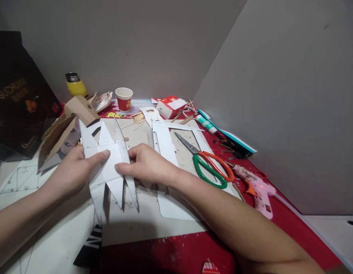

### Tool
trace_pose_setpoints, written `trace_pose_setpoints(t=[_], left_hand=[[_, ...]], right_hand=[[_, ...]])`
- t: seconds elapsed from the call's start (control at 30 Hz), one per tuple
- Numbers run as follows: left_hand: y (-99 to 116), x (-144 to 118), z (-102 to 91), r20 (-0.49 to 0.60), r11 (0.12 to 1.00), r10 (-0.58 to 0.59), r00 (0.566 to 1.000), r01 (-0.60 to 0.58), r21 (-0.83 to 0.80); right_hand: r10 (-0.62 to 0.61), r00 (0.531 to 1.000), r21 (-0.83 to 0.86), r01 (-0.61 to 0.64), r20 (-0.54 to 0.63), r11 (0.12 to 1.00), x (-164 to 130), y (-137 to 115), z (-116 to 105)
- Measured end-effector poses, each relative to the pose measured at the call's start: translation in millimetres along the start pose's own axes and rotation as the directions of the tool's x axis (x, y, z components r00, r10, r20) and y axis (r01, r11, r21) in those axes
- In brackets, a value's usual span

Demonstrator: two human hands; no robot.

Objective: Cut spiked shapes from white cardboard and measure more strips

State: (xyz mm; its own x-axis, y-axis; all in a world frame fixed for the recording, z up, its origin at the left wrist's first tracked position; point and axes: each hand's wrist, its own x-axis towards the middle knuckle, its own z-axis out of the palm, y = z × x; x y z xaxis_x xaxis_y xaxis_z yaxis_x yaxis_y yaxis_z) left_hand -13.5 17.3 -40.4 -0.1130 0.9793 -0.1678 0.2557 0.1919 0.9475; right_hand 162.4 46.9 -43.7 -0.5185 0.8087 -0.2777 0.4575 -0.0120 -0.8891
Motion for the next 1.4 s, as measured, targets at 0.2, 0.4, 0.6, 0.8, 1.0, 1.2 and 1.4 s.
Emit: trace_pose_setpoints(t=[0.2, 0.4, 0.6, 0.8, 1.0, 1.2, 1.4], left_hand=[[-1.3, -0.1, -3.4, 0.018, 0.999, -0.003, 1.000, 0.004, -0.038], [-1.4, -0.4, -1.8, 0.062, 0.999, 0.020, 0.998, -0.019, -0.029], [-4.1, -4.3, 7.4, 0.015, 0.994, 0.061, 0.998, -0.062, 0.089], [-2.8, -3.8, 2.2, -0.003, 0.993, 0.078, 0.997, -0.078, 0.092], [1.3, -4.1, -2.1, 0.112, 0.999, -0.016, 0.994, 0.020, -0.036], [-3.2, -3.7, 2.0, 0.104, 1.000, -0.021, 0.994, 0.018, 0.023], [-8.8, -2.0, 9.8, 0.059, 0.988, 0.050, 0.997, -0.058, 0.142]], right_hand=[[0.057, 0.996, 0.002, -0.057, 0.071, 0.998, 0.9, -2.3, -1.0], [0.106, 0.990, 0.015, -0.108, 0.093, 0.994, 1.9, -6.2, 0.8], [0.040, 0.997, -0.245, -0.054, -0.064, 0.968, 3.6, 4.0, 18.5], [-0.021, 0.996, -0.247, -0.001, -0.084, 0.969, 6.5, 3.4, 14.8], [0.027, 1.000, 0.048, -0.028, 0.008, 0.998, 8.1, -3.3, -7.0], [0.063, 0.998, -0.053, -0.063, 0.004, 0.997, 6.1, -1.7, -1.0], [-0.047, 0.986, -0.330, -0.009, -0.161, 0.944, 9.2, 5.3, 15.6]])
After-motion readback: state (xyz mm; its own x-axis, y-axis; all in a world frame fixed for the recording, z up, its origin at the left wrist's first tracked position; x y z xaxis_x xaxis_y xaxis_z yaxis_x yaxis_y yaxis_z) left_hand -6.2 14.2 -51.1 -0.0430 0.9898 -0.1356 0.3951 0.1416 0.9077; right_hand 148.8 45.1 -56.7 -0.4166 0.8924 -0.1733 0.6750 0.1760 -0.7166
